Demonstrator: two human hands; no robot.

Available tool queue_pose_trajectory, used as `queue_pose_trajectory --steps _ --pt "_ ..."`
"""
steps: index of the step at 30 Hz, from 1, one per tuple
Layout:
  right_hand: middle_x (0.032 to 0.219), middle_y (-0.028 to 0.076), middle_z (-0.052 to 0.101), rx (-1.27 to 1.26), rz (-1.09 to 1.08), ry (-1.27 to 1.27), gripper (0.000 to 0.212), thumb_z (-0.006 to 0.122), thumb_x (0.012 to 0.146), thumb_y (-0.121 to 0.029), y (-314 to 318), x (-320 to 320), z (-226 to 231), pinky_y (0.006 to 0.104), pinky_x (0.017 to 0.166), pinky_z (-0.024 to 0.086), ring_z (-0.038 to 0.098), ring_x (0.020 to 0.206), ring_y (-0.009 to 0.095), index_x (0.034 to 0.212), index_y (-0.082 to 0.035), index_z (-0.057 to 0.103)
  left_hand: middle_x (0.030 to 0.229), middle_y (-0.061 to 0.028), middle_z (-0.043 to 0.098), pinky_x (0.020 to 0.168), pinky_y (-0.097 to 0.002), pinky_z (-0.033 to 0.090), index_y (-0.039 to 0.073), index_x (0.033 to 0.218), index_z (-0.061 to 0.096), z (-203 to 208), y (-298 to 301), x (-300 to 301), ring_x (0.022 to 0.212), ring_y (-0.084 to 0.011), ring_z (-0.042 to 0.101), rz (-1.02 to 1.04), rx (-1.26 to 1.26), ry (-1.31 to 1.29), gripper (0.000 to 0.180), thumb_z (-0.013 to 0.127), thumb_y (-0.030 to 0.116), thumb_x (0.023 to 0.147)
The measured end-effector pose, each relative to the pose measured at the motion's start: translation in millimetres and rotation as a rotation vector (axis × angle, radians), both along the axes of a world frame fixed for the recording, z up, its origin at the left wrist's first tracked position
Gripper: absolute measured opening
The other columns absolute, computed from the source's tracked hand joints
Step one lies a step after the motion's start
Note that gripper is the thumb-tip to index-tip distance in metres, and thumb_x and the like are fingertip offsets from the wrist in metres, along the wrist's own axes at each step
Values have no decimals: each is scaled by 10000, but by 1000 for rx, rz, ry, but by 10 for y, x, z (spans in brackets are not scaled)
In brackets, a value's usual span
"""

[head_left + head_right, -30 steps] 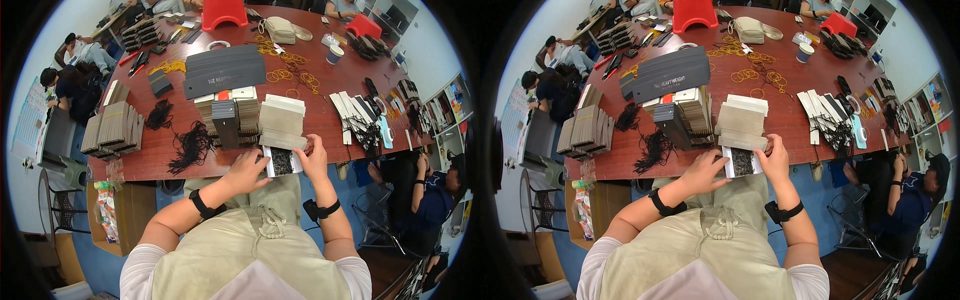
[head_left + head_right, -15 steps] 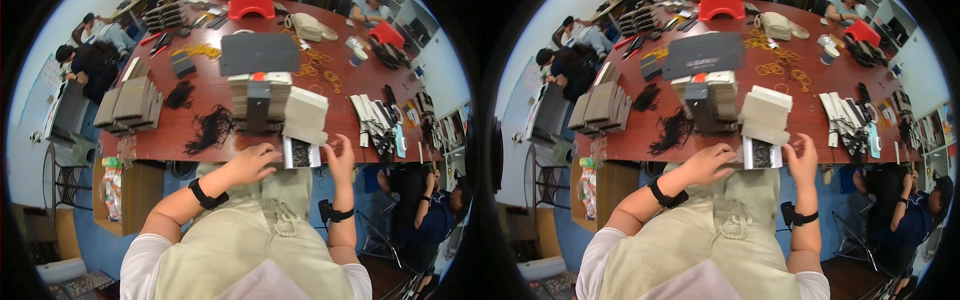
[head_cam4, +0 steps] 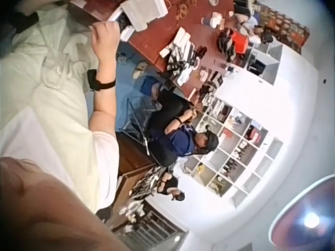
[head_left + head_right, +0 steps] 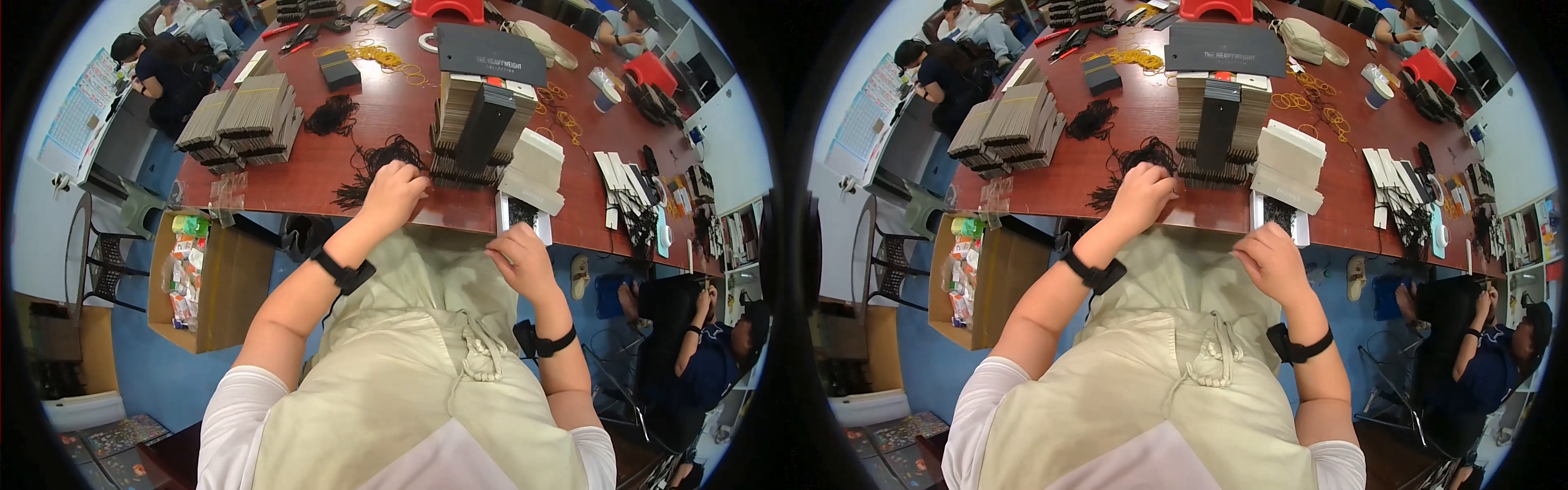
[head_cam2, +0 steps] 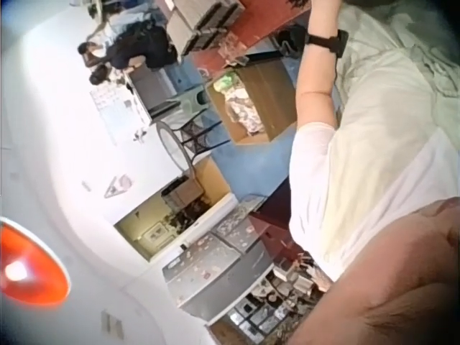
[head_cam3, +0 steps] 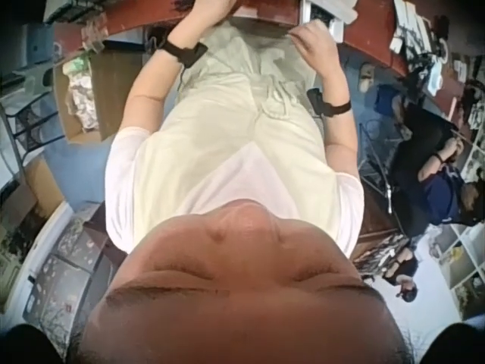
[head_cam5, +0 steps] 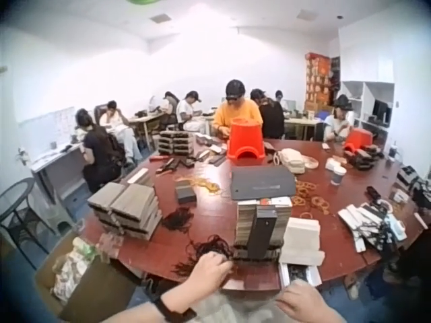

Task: The person picks up a stack of tags and places them into a small box before threading a string through a tag and tying it into a loop.

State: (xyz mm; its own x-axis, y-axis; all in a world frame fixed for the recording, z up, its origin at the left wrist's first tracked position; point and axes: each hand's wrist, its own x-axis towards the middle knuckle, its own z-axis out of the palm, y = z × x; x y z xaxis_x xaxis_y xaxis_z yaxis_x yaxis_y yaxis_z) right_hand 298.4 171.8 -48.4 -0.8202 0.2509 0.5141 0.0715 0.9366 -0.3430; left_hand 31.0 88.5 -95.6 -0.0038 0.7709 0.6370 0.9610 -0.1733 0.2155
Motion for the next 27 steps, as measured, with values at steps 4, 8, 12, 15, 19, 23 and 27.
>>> queue_pose_trajectory --steps 4,8,12,15,19,23,27 --pt "768 56 579 -38 93 -49 117 719 699 -72 -114 -223 64 364 677 463 545 766 264 778 -70 632 811 -71 528 755 -386 415 57 800 589 -204 101 -69 841 -279 502 127 -80 22 133 678 136 742" --pt "741 72 579 -64 33 -78 107 710 721 -77 -174 -329 76 361 658 471 555 721 277 797 -52 638 846 -90 524 790 -393 395 57 823 584 -23 -27 30 866 -300 488 111 57 -8 125 665 125 756" --pt "779 80 642 -550 -116 17 189 679 797 -70 -277 -635 -10 297 623 498 614 670 178 976 -22 639 898 -94 514 818 -364 385 42 848 572 247 -183 104 873 -280 483 53 137 -335 78 626 71 801" --pt "869 81 685 -866 -57 136 295 655 837 -55 -295 -1023 -202 236 657 511 628 731 84 1121 0 601 894 -58 504 760 -298 410 32 875 571 282 -301 139 827 -191 502 -28 23 -612 57 605 68 848" --pt "864 80 687 -1159 72 234 197 641 852 -62 -294 -1285 -231 237 676 525 648 771 111 1016 47 647 878 -5 486 632 -204 421 20 909 569 156 -392 120 741 -76 493 -101 -41 -912 85 578 105 911" --pt "838 68 685 -1185 -45 378 121 659 836 -75 -338 -1287 -180 235 653 506 631 724 101 895 28 685 833 -50 575 658 -239 482 25 916 599 88 -501 37 730 -121 569 -59 -163 -1611 305 472 293 984" --pt "843 59 654 -711 -93 337 63 680 791 -53 -447 -1073 86 268 648 473 604 752 125 830 -5 696 966 -100 625 859 -371 477 -19 1058 546 393 -460 54 900 -212 608 -413 -558 -2253 387 411 339 992"
